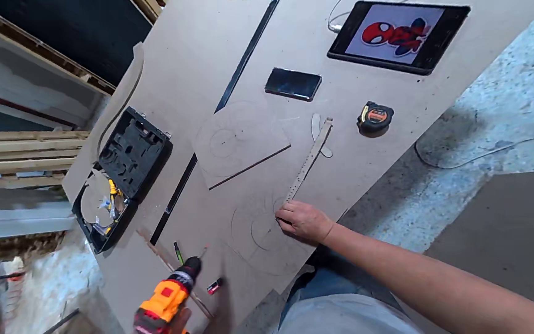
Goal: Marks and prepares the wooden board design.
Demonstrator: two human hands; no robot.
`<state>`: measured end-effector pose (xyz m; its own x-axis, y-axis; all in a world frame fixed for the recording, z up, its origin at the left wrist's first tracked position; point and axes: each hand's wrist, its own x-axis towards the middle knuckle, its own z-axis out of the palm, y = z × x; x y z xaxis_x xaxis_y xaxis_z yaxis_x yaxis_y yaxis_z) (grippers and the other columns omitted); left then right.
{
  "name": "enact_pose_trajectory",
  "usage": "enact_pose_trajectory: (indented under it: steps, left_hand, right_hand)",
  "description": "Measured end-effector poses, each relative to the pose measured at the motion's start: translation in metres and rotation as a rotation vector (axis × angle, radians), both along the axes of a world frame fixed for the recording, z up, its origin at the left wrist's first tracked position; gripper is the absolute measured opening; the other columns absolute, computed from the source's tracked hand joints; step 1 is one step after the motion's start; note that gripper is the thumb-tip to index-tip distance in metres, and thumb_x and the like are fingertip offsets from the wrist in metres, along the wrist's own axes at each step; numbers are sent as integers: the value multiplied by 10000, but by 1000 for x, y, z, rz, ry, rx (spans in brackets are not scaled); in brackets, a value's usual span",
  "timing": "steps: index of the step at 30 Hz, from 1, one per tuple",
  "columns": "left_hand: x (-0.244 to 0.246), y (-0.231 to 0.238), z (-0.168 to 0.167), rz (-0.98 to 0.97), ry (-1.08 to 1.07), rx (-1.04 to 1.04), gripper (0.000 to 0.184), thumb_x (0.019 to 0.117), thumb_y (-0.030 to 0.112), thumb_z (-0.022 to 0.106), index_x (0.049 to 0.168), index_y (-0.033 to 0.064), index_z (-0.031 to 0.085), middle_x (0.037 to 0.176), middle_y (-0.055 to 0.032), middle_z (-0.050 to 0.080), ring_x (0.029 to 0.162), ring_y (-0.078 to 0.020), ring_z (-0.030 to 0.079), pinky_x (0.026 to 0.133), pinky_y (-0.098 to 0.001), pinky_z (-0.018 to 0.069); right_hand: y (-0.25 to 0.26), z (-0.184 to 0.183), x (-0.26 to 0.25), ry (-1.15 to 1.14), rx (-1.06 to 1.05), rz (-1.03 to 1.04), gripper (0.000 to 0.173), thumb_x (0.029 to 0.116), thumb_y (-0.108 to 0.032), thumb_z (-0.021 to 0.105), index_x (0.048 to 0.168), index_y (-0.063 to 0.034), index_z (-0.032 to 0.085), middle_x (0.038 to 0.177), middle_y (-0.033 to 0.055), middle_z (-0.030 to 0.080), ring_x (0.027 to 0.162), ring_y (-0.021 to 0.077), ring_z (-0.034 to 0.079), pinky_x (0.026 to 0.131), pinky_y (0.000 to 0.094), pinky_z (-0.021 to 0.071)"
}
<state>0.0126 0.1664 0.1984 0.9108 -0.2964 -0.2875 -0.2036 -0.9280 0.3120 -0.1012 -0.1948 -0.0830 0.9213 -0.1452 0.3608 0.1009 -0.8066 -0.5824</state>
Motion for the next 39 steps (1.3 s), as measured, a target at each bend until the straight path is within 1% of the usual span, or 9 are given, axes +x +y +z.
enact_pose_trajectory:
  steps: [1,3,5,11,20,25,31,34,39]
  left_hand:
    - [-7,-18,6,-122,-54,64,621,801,484,855,1115,-29,702,939,-100,773,845,-191,765,836,-455,634]
    - [-17,-50,6,-332,-145,104,507,764,446,833,956,-13,741,831,-128,764,782,-228,760,767,-479,610]
    - [-22,-83,3,-450,-147,86,406,734,426,810,880,51,748,761,-69,752,727,-154,749,703,-400,613]
    - [-15,-135,-21,-517,-69,85,330,730,457,783,813,139,751,707,29,725,701,-58,723,652,-331,602]
    - [-8,-150,-29,-495,-24,149,325,749,471,785,824,156,749,714,41,724,698,-55,717,660,-336,599]
    - [-1,-170,-18,-506,43,264,351,779,525,764,849,181,744,731,46,717,725,-79,716,677,-373,595]
    - [19,-215,2,-521,241,468,416,835,595,734,959,198,743,870,31,727,879,-110,708,809,-394,582]
    - [24,-224,6,-528,264,493,432,836,589,742,1002,190,740,913,12,729,922,-118,704,847,-403,574]
    - [25,-232,9,-526,308,570,373,843,500,766,1020,173,729,938,-4,724,941,-140,700,860,-413,567]
  right_hand:
    - [-1,0,0,0,-3,-1,208,978,-256,589,1019,-132,751,942,27,723,939,186,701,818,325,591]
    - [-1,0,0,-8,-9,-2,205,977,-252,587,1014,-134,750,934,24,722,931,184,701,809,324,592]
    - [0,0,0,-11,-4,4,205,984,-245,577,1010,-130,745,923,27,715,923,187,696,804,325,587]
    - [-1,1,-1,-11,21,16,195,987,-240,579,985,-125,737,892,33,702,891,203,688,774,345,584]
    - [-1,2,-1,7,15,39,170,979,-236,592,984,-134,729,907,24,700,911,199,683,781,337,579]
    - [-2,2,-1,11,4,57,181,997,-243,576,991,-141,724,899,16,689,894,190,673,769,329,570]
    - [-2,4,0,28,26,51,263,1035,-287,531,1022,-123,736,913,35,703,915,202,686,810,339,578]
    - [-3,3,1,37,10,72,276,1058,-293,525,1095,-124,740,948,44,712,932,214,691,822,347,580]
    - [-1,-2,-1,-28,32,63,214,1034,-209,555,1065,-128,750,966,44,725,940,219,697,826,353,591]
